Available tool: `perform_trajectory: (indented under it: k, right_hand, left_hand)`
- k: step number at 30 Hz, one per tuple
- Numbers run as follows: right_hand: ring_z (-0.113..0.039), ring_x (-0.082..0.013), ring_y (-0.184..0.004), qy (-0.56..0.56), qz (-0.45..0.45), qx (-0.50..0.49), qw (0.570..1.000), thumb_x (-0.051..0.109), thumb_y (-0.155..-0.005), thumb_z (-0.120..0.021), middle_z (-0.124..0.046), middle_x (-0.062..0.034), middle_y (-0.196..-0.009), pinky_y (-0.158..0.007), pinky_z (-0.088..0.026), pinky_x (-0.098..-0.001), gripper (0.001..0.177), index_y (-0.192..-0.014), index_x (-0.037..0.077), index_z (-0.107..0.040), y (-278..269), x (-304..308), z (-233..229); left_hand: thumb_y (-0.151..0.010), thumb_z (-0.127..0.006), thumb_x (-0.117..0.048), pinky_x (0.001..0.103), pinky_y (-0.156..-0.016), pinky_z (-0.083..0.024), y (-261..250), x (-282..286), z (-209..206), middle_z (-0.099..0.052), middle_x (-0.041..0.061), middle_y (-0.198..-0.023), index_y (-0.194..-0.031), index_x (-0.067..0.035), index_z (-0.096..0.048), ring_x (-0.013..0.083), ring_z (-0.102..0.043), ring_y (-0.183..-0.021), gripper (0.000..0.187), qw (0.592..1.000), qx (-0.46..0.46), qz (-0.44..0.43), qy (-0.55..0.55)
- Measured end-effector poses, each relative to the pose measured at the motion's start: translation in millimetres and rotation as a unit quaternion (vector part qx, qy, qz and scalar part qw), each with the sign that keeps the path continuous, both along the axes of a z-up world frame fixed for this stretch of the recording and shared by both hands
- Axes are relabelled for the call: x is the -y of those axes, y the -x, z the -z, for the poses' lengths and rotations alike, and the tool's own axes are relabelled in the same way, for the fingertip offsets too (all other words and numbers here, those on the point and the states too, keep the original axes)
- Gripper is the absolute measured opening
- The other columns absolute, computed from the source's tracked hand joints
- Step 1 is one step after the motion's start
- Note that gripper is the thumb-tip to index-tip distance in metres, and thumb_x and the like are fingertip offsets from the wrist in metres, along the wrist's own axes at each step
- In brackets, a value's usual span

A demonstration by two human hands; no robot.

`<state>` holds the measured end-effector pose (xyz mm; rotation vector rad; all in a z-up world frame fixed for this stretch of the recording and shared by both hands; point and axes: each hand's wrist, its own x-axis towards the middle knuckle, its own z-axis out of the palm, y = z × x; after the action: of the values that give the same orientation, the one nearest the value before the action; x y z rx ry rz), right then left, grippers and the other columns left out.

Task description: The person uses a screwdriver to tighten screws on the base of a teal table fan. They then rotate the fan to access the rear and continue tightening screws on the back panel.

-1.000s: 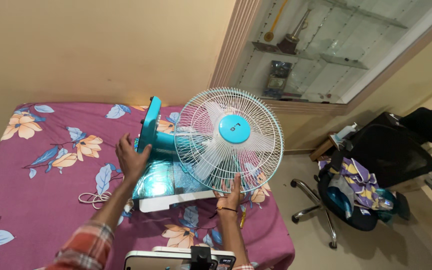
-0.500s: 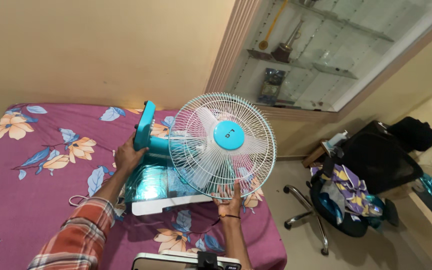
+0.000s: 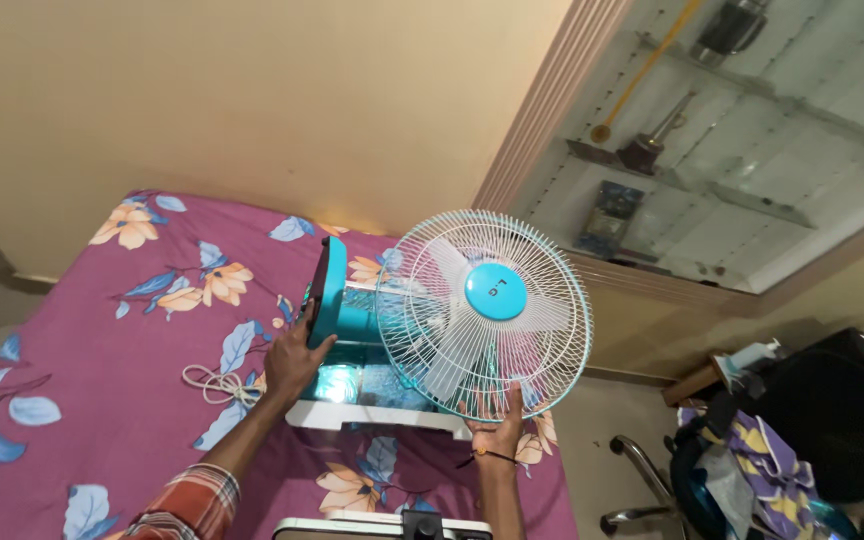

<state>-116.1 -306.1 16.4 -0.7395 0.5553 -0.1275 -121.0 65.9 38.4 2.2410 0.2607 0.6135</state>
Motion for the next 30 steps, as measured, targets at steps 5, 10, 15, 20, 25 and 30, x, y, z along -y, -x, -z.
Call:
perform_trajectory:
  k: [5,10,15,20,25,30]
  right_hand:
    - [-0.051,-0.0368,-0.135,0.000,-0.002,0.012,1.000,0.050,-0.082,-0.073,-0.044,-0.0108,-0.151,-0.095,-0.050,-0.0673,0.071,-0.144,0.026,-0.048,8.7,-9.4,-12.8]
    - [-0.055,-0.0376,-0.130,0.009,-0.017,0.027,0.999,0.045,-0.082,-0.074,-0.047,-0.0094,-0.149,-0.089,-0.051,-0.0663,0.068,-0.141,0.025,-0.047,3.3,-6.9,-13.1]
    - [-0.060,-0.0402,-0.125,0.025,-0.023,0.039,0.999,0.036,-0.083,-0.076,-0.049,-0.0077,-0.142,-0.084,-0.054,-0.0626,0.064,-0.138,0.021,-0.047,-3.1,-2.8,-8.5]
    - [-0.062,-0.0384,-0.120,0.031,-0.061,0.072,0.995,0.036,-0.083,-0.077,-0.055,-0.0096,-0.137,-0.079,-0.057,-0.0575,0.059,-0.134,0.018,-0.053,-21.6,1.3,-8.2]
    - [-0.063,-0.0345,-0.120,0.029,-0.091,0.077,0.992,0.038,-0.082,-0.076,-0.058,-0.0041,-0.135,-0.080,-0.058,-0.0555,0.059,-0.135,0.018,-0.057,-43.4,4.9,-0.9]
    - [-0.062,-0.0385,-0.121,0.008,-0.110,0.094,0.989,0.040,-0.083,-0.077,-0.059,-0.0121,-0.134,-0.078,-0.056,-0.0581,0.064,-0.138,0.015,-0.055,-58.4,9.8,16.7]
  left_hand:
    - [-0.083,-0.077,-0.047,0.051,-0.073,-0.059,14.2,12.4,-4.1,-0.074,0.019,-0.098,-0.156,-0.024,-0.041,0.0384,-0.073,-0.087,0.085,0.999,-0.037,-0.029,-0.011]
    - [-0.086,-0.074,-0.046,0.052,-0.073,-0.059,21.8,20.2,-2.7,-0.075,0.018,-0.097,-0.160,-0.025,-0.037,0.0372,-0.074,-0.085,0.085,0.997,-0.057,-0.054,-0.005]
    - [-0.087,-0.073,-0.044,0.053,-0.071,-0.058,33.8,27.3,7.7,-0.074,0.019,-0.092,-0.159,-0.022,-0.040,0.0389,-0.073,-0.079,0.082,0.995,-0.051,-0.086,0.005]
    - [-0.089,-0.075,-0.046,0.052,-0.073,-0.059,52.9,32.4,-0.3,-0.075,0.017,-0.092,-0.131,-0.013,-0.063,0.0385,-0.074,-0.082,0.054,0.994,-0.030,-0.108,-0.010]
    - [-0.084,-0.077,-0.044,0.053,-0.081,-0.057,59.7,38.8,-15.7,-0.069,0.024,-0.112,-0.151,-0.011,-0.049,0.0416,-0.068,-0.099,0.081,0.988,-0.035,-0.145,-0.035]
    - [-0.084,-0.077,-0.040,0.058,-0.111,-0.039,49.6,55.3,-3.3,-0.040,0.021,-0.152,-0.155,-0.005,-0.036,0.0382,-0.040,-0.142,0.089,0.926,0.220,-0.201,-0.231]
